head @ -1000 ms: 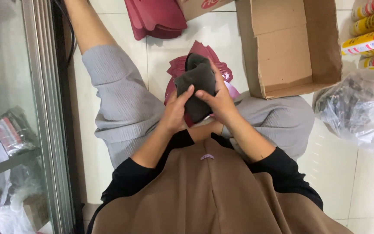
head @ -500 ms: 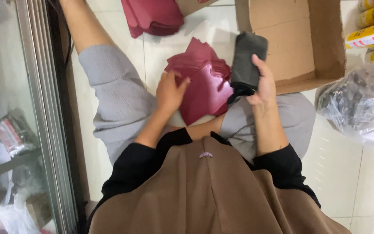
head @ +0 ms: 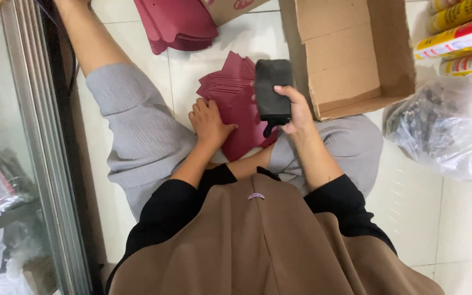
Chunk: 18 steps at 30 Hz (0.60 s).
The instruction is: Sorting small metal hooks and sanding the edges of pink foam decorative shapes while sitting on the floor.
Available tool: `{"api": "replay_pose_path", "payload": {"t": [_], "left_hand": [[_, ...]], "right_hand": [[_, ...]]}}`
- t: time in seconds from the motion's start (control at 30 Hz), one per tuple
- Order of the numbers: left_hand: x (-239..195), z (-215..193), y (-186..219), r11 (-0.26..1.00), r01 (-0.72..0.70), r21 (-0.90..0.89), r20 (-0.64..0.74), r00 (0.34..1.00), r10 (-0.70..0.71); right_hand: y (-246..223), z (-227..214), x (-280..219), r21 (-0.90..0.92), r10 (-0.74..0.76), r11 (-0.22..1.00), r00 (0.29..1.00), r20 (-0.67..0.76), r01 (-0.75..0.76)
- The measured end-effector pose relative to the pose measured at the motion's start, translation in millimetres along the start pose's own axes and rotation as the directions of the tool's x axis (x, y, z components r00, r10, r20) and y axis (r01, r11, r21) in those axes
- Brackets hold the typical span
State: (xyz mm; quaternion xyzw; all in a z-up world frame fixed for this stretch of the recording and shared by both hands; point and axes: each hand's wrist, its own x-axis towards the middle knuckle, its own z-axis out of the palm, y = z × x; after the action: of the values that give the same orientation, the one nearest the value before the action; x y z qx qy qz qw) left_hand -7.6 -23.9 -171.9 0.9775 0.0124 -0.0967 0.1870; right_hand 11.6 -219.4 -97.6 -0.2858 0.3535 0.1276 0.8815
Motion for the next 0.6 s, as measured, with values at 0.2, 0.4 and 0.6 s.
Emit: {"api": "replay_pose_path", "payload": {"t": [0.2,0.4,0.6], "left_hand": [[10.0,-16.1,-16.9,0.923,0.063,-0.379,0.413,0.904,0.108],[6.5,-58.1,-15.8,0.640,0.136,-0.756,0.232,0.970,0.069],[17.9,34.0,-34.0,0.160,0.192,-0.968,0.210,0.973,0.098]], "right_hand": [[-3.6,-67.8,61.6,0.006,-0.216,0.976,0.973,0.078,0.216],[13.5,-47.2,17.3,-0.712,-0.761,0.256,0.591,0.268,0.653],[101.5,-12.3,1.3,-0.472,-0.341,-0.790,0.358,0.869,0.392]]}}
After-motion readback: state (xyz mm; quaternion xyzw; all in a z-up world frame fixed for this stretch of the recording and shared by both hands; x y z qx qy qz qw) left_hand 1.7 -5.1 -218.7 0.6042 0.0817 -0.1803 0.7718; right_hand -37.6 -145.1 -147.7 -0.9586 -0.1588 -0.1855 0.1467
